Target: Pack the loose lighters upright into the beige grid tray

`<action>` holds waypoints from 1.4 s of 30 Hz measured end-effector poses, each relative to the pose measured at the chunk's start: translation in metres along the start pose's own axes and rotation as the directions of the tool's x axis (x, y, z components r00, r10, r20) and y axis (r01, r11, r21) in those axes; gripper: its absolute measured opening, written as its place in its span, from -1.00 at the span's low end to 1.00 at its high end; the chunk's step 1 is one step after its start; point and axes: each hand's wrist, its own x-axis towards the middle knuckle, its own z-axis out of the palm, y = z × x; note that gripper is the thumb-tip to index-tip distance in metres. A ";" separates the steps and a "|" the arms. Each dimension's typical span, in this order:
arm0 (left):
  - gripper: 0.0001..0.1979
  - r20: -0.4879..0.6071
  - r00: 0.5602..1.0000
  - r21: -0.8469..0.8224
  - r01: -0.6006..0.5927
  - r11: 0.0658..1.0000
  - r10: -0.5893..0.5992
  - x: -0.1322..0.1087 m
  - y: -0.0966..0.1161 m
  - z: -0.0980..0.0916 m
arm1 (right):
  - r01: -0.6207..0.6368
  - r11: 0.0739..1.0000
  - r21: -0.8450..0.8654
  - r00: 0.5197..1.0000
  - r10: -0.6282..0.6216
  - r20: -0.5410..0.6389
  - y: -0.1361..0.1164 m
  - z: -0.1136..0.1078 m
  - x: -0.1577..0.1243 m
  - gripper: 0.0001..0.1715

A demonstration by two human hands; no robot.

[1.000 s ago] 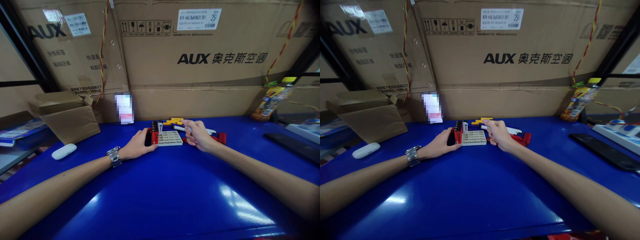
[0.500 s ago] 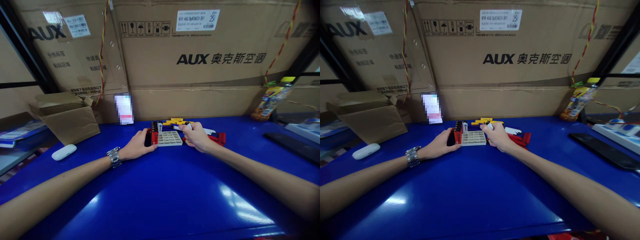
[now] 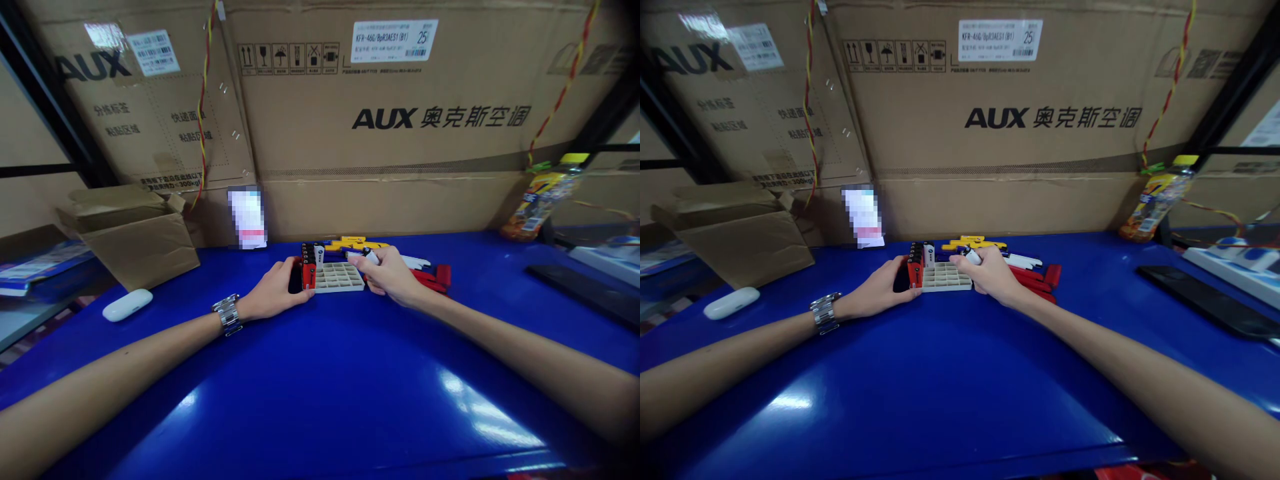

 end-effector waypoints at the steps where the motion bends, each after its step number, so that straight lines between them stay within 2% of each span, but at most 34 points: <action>1: -0.34 0.001 1.000 0.000 -0.003 1.000 0.003 0.000 0.000 0.000 | 0.006 1.000 0.014 0.999 -0.007 0.031 -0.001 -0.001 0.001 -0.47; 5: -0.36 -0.001 1.000 -0.005 -0.018 1.000 0.018 0.000 -0.001 0.001 | -0.004 0.981 0.192 0.983 -0.031 0.179 -0.005 -0.003 0.007 -0.37; 7: -0.37 0.000 1.000 -0.008 -0.016 1.000 0.016 0.000 -0.001 0.001 | 0.007 0.977 0.215 0.981 -0.048 0.188 -0.006 -0.003 0.010 -0.39; 11: -0.35 0.000 1.000 -0.008 -0.009 1.000 0.009 0.000 0.000 0.000 | 0.183 0.983 0.017 0.966 -0.183 0.185 -0.009 -0.003 0.016 -0.64; 13: -0.36 0.001 1.000 -0.009 -0.009 1.000 0.009 0.000 0.001 0.000 | 0.309 0.944 -0.114 0.935 -0.279 0.220 -0.011 -0.002 0.019 -0.69; 15: -0.37 0.002 1.000 -0.008 -0.009 1.000 0.009 0.000 0.001 0.000 | 0.378 0.907 -0.185 0.910 -0.328 0.253 -0.013 0.000 0.023 -0.70; 25: -0.41 0.004 1.000 -0.002 -0.010 1.000 0.010 0.000 0.000 0.000 | 0.374 0.894 -0.249 0.922 -0.328 0.206 -0.006 0.024 0.041 -0.82; 32: -0.40 -0.011 1.000 0.000 -0.017 1.000 0.017 0.000 -0.001 0.001 | 0.378 0.790 -0.483 0.925 -0.308 0.221 -0.009 0.015 0.040 -0.74; 38: -0.38 0.003 1.000 0.000 -0.008 1.000 0.008 0.000 -0.001 0.001 | 0.453 0.662 -0.597 0.891 -0.361 0.275 -0.012 0.015 0.043 -0.74; 42: -0.38 -0.006 1.000 -0.010 -0.012 1.000 0.012 0.000 -0.001 0.001 | 0.434 0.673 -0.598 0.901 -0.341 0.270 -0.011 0.021 0.046 -0.72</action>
